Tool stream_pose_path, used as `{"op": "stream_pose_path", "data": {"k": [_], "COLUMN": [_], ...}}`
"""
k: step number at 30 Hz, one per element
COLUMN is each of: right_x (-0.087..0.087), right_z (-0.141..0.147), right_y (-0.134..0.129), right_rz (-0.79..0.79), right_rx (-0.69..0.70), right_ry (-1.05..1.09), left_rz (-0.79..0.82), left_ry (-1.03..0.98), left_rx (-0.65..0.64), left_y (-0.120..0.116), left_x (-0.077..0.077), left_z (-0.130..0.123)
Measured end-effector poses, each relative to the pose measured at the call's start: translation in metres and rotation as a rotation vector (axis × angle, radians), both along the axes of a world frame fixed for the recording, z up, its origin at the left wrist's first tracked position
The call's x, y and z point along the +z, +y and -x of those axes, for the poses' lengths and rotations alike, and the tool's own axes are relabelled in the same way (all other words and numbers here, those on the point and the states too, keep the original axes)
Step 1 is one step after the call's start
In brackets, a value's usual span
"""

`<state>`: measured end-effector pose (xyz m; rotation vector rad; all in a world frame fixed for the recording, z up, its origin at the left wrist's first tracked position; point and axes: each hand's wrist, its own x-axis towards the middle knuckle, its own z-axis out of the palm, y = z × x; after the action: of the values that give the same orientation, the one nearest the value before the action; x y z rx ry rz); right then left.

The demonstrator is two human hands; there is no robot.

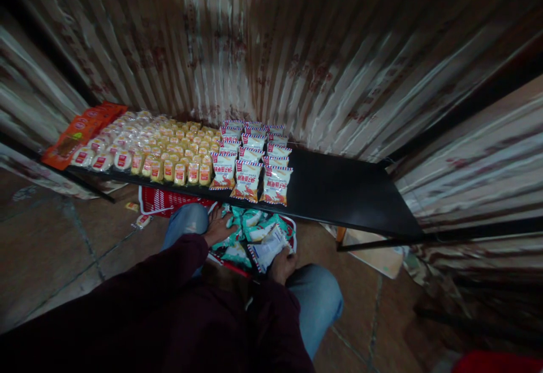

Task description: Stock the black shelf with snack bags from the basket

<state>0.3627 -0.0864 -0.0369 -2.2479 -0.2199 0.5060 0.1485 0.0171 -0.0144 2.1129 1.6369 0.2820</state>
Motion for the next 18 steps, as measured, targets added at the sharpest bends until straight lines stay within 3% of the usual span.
{"op": "stream_pose_path", "data": {"k": [7, 11, 13, 15, 18], "right_x": [0.013, 0.023, 0.023, 0.019, 0.01], "right_z": [0.008, 0.025, 0.036, 0.045, 0.051], "right_y": [-0.009, -0.014, -0.015, -0.014, -0.011], "right_rz": [-0.143, -0.261, -0.221, -0.111, 0.021], "right_rx": [0.016, 0.281, 0.462, 0.592, 0.661], "right_ry": [-0.061, -0.427, -0.609, -0.647, -0.538], "left_rz": [-0.049, -0.093, -0.117, -0.092, 0.042], "left_ry": [-0.087, -0.129, -0.142, -0.137, -0.119], "left_rx": [0.04, 0.091, 0.095, 0.08, 0.086], "left_y": [-0.014, -0.016, -0.019, -0.022, -0.025], "left_x": [-0.013, -0.012, -0.012, -0.012, -0.008], "left_z": [0.0, -0.003, -0.003, -0.004, -0.004]}}
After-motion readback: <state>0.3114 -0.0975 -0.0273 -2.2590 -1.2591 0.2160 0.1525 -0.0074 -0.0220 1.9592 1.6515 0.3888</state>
